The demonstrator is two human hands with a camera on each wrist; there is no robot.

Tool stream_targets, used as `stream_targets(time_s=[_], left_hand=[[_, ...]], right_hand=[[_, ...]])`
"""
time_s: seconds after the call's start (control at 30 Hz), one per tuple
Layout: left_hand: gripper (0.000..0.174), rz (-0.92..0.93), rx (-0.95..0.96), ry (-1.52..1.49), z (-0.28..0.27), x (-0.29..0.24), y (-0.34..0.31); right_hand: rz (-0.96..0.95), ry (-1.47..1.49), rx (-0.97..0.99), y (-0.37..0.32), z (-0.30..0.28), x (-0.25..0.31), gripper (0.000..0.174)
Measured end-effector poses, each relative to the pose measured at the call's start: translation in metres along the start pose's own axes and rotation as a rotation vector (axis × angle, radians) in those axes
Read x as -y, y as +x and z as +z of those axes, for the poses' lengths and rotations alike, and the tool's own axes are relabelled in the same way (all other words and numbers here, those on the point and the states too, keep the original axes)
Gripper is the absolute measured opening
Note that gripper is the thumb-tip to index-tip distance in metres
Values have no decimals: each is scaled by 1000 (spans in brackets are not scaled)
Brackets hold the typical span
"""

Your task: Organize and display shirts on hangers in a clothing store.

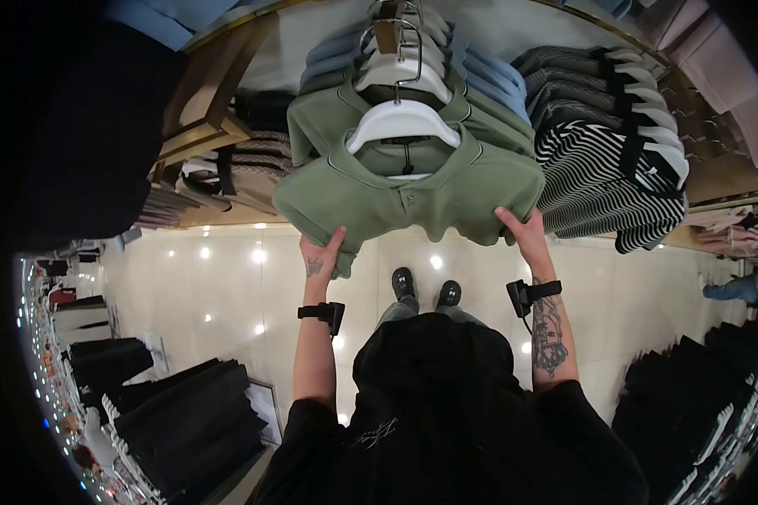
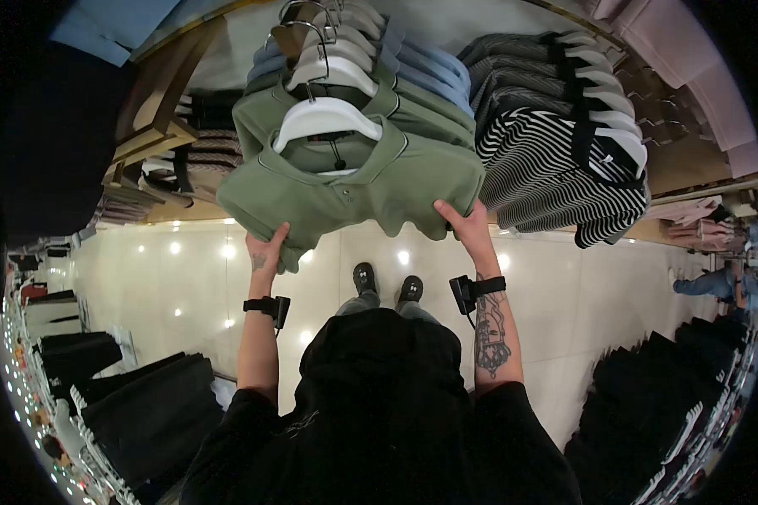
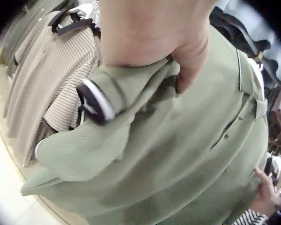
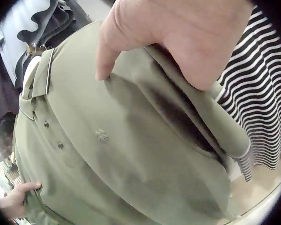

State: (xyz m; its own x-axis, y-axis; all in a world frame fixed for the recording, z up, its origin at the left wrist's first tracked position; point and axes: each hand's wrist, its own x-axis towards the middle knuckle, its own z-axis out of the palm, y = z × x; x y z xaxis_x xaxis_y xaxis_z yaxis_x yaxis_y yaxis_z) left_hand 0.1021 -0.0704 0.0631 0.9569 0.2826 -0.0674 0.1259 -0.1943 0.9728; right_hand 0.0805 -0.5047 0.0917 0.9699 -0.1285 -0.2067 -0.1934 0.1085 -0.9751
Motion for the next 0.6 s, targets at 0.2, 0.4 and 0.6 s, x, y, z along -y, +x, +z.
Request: stream_targets(time_s=[0.2,0.4,0.6], left_hand=[[58,-147,-124,-14,-8,51,-47],[66,-256,-254,-300,3,82,-76],[79,-256,-210,-428,17,73,-94]], right_hand=[[109,-129,153,-9,-11,-52,43],[157,15,136,-30,-14,-97,48],[126,282,-18,-46,-6,-109,45]])
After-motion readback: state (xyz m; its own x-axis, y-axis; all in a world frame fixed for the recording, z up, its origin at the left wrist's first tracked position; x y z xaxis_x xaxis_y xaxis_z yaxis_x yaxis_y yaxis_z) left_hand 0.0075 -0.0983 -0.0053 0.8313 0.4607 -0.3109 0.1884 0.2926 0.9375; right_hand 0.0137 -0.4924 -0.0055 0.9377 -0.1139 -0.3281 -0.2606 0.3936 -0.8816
